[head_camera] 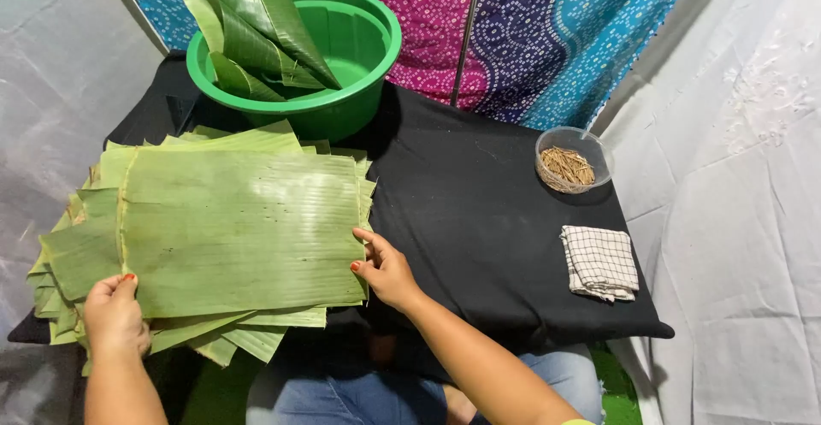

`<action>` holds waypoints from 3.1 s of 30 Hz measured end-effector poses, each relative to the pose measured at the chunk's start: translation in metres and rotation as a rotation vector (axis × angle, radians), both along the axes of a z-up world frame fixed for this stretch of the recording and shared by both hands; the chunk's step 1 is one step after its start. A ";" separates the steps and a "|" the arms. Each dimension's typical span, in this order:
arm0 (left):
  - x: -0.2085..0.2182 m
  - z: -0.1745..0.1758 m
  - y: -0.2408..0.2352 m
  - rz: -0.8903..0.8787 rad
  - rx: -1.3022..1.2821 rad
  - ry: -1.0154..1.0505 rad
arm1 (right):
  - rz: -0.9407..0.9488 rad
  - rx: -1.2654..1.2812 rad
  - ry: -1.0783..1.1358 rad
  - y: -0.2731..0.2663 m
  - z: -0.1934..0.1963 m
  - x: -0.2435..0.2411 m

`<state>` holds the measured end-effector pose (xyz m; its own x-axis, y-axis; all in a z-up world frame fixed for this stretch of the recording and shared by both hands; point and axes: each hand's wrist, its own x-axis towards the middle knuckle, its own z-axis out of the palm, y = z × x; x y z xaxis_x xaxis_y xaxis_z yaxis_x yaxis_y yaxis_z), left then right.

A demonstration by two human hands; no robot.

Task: Cleaning banana leaves with a cloth and rolling them into cones secured with small wooden sticks.

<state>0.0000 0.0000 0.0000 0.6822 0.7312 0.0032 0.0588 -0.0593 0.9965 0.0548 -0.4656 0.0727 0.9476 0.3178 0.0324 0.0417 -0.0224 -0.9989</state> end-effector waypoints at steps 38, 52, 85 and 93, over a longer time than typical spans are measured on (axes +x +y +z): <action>0.042 0.106 -0.374 -0.469 0.928 0.079 | -0.731 -0.609 -0.031 -0.332 0.003 -0.020; 0.056 0.142 -0.245 -0.424 1.053 0.821 | -0.692 -0.708 0.093 -0.312 0.011 -0.019; -0.007 0.073 -0.412 -0.230 1.803 -0.118 | -0.851 -1.183 -0.165 -0.377 -0.052 -0.017; -0.014 0.059 -0.412 -0.289 1.725 -0.092 | -1.087 -0.833 -0.483 -0.385 -0.029 -0.018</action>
